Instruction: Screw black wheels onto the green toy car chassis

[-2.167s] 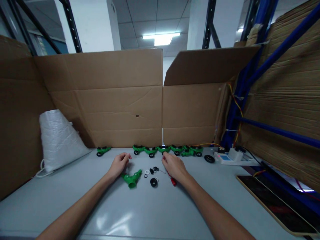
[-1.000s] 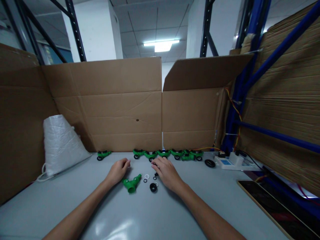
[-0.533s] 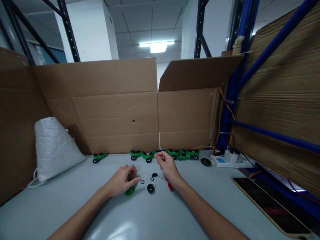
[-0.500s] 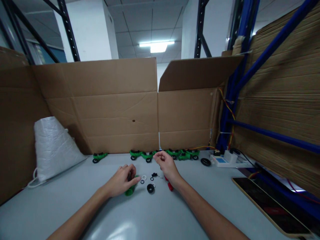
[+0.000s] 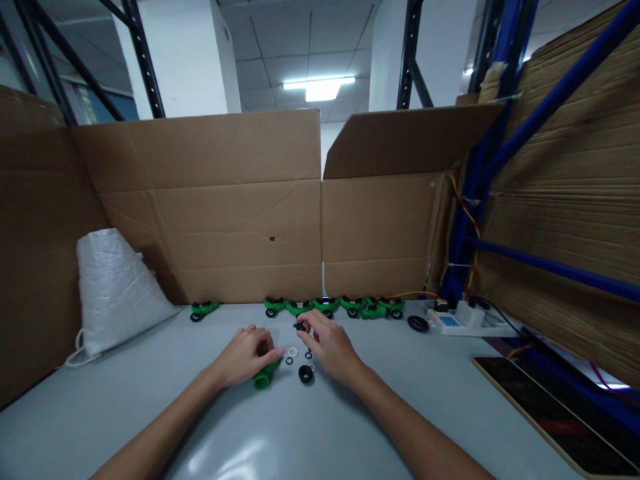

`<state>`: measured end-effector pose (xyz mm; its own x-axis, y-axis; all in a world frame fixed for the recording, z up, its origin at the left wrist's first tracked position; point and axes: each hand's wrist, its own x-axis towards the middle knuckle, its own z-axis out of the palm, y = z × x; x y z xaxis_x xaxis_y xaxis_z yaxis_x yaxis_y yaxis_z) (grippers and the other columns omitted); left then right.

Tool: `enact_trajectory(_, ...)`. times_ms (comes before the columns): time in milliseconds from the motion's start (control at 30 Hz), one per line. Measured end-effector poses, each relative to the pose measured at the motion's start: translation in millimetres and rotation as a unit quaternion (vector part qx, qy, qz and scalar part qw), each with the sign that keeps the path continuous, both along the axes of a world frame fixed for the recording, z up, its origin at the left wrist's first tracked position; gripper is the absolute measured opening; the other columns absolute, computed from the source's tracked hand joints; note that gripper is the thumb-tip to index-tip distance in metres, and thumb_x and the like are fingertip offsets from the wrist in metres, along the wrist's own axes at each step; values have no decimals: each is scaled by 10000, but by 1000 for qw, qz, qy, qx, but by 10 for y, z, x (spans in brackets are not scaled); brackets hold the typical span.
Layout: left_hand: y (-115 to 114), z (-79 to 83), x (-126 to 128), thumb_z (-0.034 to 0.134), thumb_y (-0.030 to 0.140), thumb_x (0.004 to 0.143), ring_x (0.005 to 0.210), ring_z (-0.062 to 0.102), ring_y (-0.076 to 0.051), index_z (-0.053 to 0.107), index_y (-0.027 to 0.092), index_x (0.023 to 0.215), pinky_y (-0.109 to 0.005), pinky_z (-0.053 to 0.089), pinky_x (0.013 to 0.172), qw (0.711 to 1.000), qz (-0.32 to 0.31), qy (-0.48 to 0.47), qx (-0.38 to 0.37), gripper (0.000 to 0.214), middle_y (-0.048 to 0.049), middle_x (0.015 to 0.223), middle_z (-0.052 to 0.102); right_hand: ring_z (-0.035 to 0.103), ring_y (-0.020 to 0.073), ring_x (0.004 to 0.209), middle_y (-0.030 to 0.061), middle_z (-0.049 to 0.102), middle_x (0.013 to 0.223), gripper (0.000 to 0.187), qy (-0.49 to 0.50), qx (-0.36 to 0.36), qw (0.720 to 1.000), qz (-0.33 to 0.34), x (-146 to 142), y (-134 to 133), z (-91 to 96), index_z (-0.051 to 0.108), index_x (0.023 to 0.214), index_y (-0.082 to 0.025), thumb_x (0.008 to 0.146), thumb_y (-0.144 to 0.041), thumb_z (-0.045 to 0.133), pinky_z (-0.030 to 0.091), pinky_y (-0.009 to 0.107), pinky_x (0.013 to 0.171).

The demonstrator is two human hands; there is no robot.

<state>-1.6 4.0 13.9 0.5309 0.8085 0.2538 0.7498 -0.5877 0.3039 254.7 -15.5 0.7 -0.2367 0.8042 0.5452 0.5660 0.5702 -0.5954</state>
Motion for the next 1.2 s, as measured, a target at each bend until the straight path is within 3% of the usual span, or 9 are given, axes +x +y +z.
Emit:
enact_trajectory(133,-14,-1,-9,649,656,893,950,633,-285,698,226,892,-363,408,855,1000,-12,16,-2,433,-73,955,743,638,210,916,48,658,1035,206,-69,33,997,2,-19,-56,-3,643,1192,-255,1049,-341,523,488,308,843)
enact_trajectory(233,7,-48,-1,716,513,855,961,631,-278,706,225,896,-353,420,858,1000,-13,9,-15,291,-70,968,740,651,217,943,50,659,1034,200,-75,41,996,4,-29,-61,-19,632,1200,-259,1057,-323,508,494,307,842)
enact_trajectory(367,44,-99,5,672,454,880,910,638,-255,691,206,895,-334,438,831,999,12,-25,-38,249,-61,904,737,658,218,928,53,667,1033,196,-70,44,997,7,-30,-48,-42,620,1203,-254,1059,-306,497,497,323,846)
enact_trajectory(533,76,-87,-36,544,460,1001,829,650,-220,638,203,1111,-304,442,770,995,30,-88,-26,295,-43,914,730,652,203,864,48,683,1032,186,-53,63,997,12,-42,-52,-49,620,1190,-248,1040,-266,513,489,320,803)
enact_trajectory(667,90,-75,-60,507,472,1043,920,663,-240,608,223,1172,-333,469,846,989,41,-138,18,298,-48,976,724,647,195,807,47,691,1021,180,-48,64,997,3,-53,-58,-49,614,1179,-244,1025,-262,521,477,313,760)
enact_trajectory(767,76,-53,-52,528,439,1047,1062,647,-252,613,240,1201,-362,475,950,982,24,-183,50,266,-66,1113,709,643,189,785,39,690,1003,185,-45,56,997,-9,-62,-56,-63,603,1184,-244,1015,-262,528,470,306,737)
enact_trajectory(900,43,-3,-33,568,428,1041,1100,623,-250,641,236,1199,-376,479,1004,975,-1,-210,76,259,-69,1128,690,636,182,757,33,702,1006,192,-36,47,998,-13,-70,-53,-74,585,1192,-246,1007,-277,542,465,306,728)
enact_trajectory(1100,23,-22,-11,615,403,1025,1205,579,-267,677,227,1153,-422,477,1078,976,-74,-179,96,226,-89,1169,686,625,174,710,24,709,988,188,-15,39,999,-3,-80,-50,-94,589,1180,-253,999,-285,551,449,302,711)
enact_trajectory(1200,12,-51,14,636,376,1013,1351,485,-297,704,238,1116,-493,414,1169,976,-95,-152,123,185,-103,1341,636,621,177,714,27,702,970,169,-15,32,999,6,-97,-60,-106,586,1171,-245,1014,-288,542,446,301,713)
